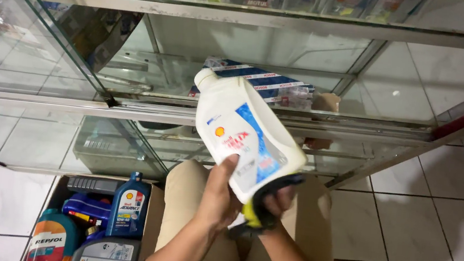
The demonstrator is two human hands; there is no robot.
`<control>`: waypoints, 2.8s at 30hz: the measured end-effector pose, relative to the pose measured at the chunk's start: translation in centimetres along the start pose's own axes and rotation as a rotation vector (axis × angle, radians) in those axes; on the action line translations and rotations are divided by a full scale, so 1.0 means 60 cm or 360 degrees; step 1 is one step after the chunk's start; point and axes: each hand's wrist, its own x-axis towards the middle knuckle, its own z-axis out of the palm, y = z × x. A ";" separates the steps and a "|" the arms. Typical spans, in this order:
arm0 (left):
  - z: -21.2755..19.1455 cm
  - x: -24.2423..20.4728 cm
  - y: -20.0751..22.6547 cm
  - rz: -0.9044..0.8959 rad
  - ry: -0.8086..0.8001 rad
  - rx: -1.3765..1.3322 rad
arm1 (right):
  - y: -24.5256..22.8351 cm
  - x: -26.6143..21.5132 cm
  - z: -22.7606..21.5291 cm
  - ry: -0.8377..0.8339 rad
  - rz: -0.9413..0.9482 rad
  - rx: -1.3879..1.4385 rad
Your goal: The person wipes a white motor oil bottle with a yellow cloth, then places it on a glass shelf. They proceed to wipe the glass shelf surface with the cloth.
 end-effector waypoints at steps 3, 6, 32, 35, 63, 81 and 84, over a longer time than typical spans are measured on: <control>-0.023 -0.006 -0.027 0.0194 -0.0326 0.0066 | 0.024 -0.012 -0.022 0.0081 0.0287 -0.0408; -0.043 -0.004 -0.041 0.0231 -0.0357 0.0197 | 0.038 -0.015 -0.033 0.0165 0.0567 -0.0817; -0.044 0.011 0.051 0.0258 -0.0403 0.0959 | -0.049 0.219 -0.108 -0.0411 0.0817 0.0556; -0.058 0.015 0.054 0.0148 -0.0383 0.0985 | -0.062 0.224 -0.124 -0.0743 0.0461 0.0313; -0.019 -0.043 0.064 0.0582 -0.0087 0.2581 | 0.097 0.441 -0.066 -0.1226 -0.0225 -0.0592; -0.048 0.010 0.022 0.0130 -0.0470 0.0731 | 0.101 0.195 -0.051 -0.0110 0.2222 0.0777; -0.059 0.015 0.032 0.0105 -0.0333 0.0735 | 0.006 0.176 -0.069 0.0108 0.2208 0.1423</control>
